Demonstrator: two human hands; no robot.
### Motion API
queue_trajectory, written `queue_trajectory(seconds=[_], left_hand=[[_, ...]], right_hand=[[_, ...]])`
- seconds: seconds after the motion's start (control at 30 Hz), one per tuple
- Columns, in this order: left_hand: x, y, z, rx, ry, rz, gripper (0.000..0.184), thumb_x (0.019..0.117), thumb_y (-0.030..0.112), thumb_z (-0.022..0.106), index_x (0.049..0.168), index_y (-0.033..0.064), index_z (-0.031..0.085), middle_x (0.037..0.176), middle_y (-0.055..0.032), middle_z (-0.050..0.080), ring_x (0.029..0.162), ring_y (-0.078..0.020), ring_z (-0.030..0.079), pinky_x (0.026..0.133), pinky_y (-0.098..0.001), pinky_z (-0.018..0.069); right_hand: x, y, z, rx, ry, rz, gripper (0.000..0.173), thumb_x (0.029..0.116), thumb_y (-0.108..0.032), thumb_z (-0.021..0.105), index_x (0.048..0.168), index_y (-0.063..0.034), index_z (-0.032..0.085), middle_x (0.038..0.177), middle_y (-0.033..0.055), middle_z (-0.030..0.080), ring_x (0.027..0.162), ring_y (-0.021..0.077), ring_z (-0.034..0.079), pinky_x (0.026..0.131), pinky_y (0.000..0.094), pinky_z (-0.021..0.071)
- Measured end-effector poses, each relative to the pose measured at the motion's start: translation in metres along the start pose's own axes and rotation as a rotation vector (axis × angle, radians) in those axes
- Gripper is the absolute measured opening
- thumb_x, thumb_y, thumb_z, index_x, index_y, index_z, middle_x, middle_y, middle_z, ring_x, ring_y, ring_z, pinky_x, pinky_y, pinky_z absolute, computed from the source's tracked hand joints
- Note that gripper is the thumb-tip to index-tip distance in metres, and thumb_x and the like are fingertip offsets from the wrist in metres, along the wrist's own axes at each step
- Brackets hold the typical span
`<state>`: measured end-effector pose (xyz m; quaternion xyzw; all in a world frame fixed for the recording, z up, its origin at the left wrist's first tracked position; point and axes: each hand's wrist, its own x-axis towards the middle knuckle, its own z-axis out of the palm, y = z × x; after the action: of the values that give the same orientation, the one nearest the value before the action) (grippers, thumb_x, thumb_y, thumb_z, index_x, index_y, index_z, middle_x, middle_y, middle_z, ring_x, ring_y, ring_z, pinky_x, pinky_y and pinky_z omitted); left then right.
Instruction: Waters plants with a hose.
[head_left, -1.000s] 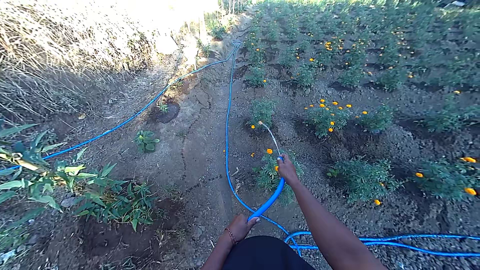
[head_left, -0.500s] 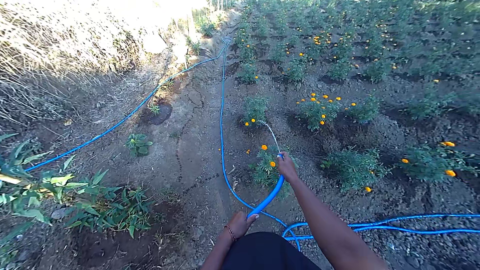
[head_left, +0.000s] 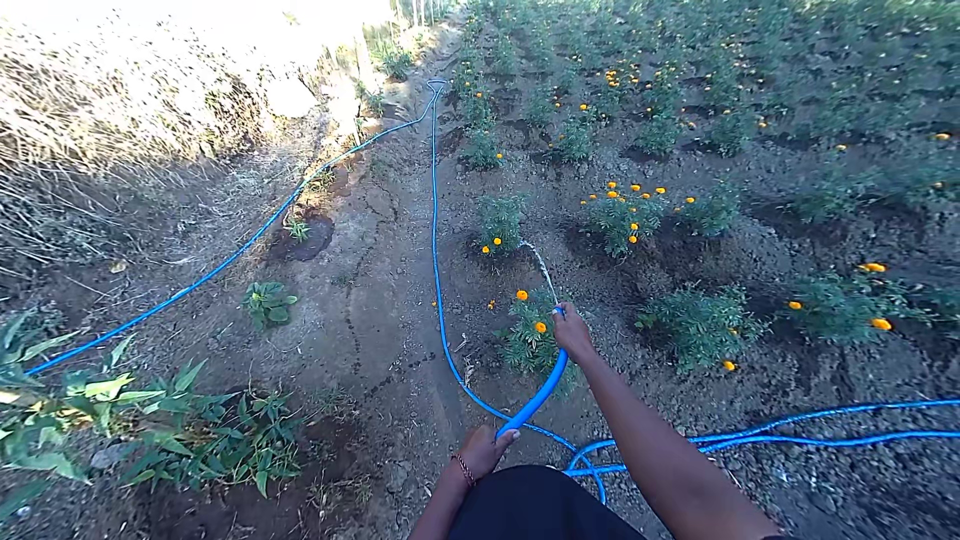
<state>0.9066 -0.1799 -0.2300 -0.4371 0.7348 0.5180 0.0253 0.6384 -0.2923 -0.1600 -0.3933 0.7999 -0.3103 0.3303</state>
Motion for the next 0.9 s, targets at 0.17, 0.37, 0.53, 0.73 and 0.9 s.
queue_trajectory(seconds=[0.17,0.37,0.53,0.73,0.9], left_hand=[[-0.004,-0.001,0.000,-0.009,0.003,-0.005,0.066,0.1098,0.050,0.036,0.085,-0.0059,0.061,0.077,-0.0178,0.058,0.075,-0.0310,0.058,0.076,-0.0517,0.0481],[-0.010,-0.001,-0.001,-0.014,0.021,-0.013,0.068,0.1094,0.051,0.036,0.087,-0.0067,0.062,0.079,-0.0200,0.060,0.078,-0.0337,0.060,0.078,-0.0538,0.0489],[-0.012,-0.001,-0.001,-0.050,0.027,-0.053,0.066,0.1096,0.050,0.037,0.089,-0.0073,0.063,0.080,-0.0204,0.059,0.078,-0.0338,0.060,0.078,-0.0537,0.0486],[-0.013,-0.003,0.000,-0.044,0.037,-0.059,0.068,0.1092,0.051,0.038,0.091,-0.0089,0.063,0.084,-0.0231,0.062,0.082,-0.0364,0.062,0.082,-0.0555,0.0493],[-0.011,-0.006,0.000,-0.039,0.032,-0.038,0.067,0.1092,0.051,0.037,0.089,-0.0078,0.063,0.082,-0.0217,0.061,0.079,-0.0352,0.061,0.079,-0.0552,0.0490]], right_hand=[[-0.002,-0.006,0.004,-0.019,-0.028,-0.014,0.036,0.1123,-0.024,0.039,0.143,-0.0072,0.049,0.106,0.0212,0.065,0.083,0.0324,0.065,0.076,0.0504,0.0534],[0.002,-0.014,0.013,-0.041,-0.061,-0.048,0.035,0.1121,-0.023,0.039,0.141,-0.0061,0.050,0.108,0.0212,0.066,0.088,0.0329,0.066,0.080,0.0507,0.0531],[0.001,-0.022,0.017,-0.076,-0.081,-0.051,0.036,0.1122,-0.023,0.039,0.142,-0.0068,0.050,0.109,0.0213,0.065,0.087,0.0332,0.066,0.079,0.0507,0.0539],[0.003,-0.022,0.020,-0.058,-0.087,-0.060,0.035,0.1125,-0.022,0.039,0.142,-0.0068,0.050,0.106,0.0202,0.065,0.085,0.0314,0.065,0.078,0.0497,0.0529],[0.004,-0.017,0.020,-0.066,-0.083,-0.048,0.035,0.1121,-0.021,0.039,0.140,-0.0043,0.050,0.109,0.0218,0.065,0.091,0.0333,0.066,0.082,0.0507,0.0530]])
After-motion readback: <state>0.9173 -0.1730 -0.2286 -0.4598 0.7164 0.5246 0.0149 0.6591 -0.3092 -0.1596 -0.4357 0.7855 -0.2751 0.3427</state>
